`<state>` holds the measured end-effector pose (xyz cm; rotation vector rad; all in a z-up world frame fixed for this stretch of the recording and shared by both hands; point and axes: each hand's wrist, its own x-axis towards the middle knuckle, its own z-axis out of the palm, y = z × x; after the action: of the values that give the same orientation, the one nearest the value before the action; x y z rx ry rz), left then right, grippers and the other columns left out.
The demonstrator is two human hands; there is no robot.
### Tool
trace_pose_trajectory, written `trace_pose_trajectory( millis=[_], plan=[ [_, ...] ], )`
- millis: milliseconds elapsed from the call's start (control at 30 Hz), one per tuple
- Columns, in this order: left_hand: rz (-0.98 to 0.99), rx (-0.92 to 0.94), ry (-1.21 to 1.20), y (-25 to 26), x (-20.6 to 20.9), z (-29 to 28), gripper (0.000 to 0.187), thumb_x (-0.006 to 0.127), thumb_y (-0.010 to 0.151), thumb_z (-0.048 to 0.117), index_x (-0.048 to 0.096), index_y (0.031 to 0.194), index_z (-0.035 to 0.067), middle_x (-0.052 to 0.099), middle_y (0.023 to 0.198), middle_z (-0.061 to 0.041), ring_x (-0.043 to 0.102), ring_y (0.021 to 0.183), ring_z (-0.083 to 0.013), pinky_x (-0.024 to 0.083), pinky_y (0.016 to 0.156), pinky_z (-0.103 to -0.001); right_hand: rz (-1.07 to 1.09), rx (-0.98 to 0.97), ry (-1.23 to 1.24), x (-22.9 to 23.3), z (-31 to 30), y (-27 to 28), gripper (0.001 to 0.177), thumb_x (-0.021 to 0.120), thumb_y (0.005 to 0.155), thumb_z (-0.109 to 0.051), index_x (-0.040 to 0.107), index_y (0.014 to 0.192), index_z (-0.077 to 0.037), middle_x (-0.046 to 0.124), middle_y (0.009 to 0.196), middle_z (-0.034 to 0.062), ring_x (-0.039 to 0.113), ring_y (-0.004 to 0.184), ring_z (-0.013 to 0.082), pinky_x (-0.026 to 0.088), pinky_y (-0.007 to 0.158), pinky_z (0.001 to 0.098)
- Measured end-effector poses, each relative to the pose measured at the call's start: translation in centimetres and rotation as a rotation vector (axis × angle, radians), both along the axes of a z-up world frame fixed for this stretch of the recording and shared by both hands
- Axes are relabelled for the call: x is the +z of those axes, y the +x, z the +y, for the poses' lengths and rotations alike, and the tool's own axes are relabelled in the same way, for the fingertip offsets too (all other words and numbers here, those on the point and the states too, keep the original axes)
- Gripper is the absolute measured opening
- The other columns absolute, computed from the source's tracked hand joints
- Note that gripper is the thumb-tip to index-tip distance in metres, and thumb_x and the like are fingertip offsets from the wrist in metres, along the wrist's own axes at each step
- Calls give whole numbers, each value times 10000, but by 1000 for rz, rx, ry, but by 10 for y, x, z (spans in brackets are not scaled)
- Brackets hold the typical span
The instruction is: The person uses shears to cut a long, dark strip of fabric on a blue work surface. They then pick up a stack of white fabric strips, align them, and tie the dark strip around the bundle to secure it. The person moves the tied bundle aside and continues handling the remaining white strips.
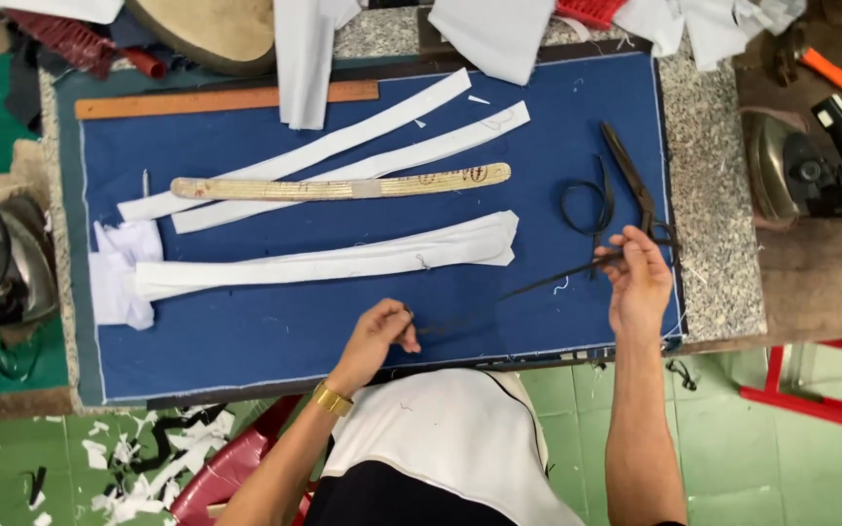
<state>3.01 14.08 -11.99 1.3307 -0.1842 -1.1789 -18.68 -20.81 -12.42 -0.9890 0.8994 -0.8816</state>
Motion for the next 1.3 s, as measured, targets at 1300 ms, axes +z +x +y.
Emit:
trace_pose_trajectory(
  millis=[1300],
  plan=[
    [-1512, -25, 649, -13, 29, -54, 299, 704, 987, 270, 716, 1234, 101, 734, 1142, -134, 699, 970, -298, 542, 830, -371, 353, 540, -327, -29, -27, 74, 264, 597, 1021, 16, 640, 1280, 43, 696, 1154, 253, 735, 892, 260, 655, 752, 323]
  ],
)
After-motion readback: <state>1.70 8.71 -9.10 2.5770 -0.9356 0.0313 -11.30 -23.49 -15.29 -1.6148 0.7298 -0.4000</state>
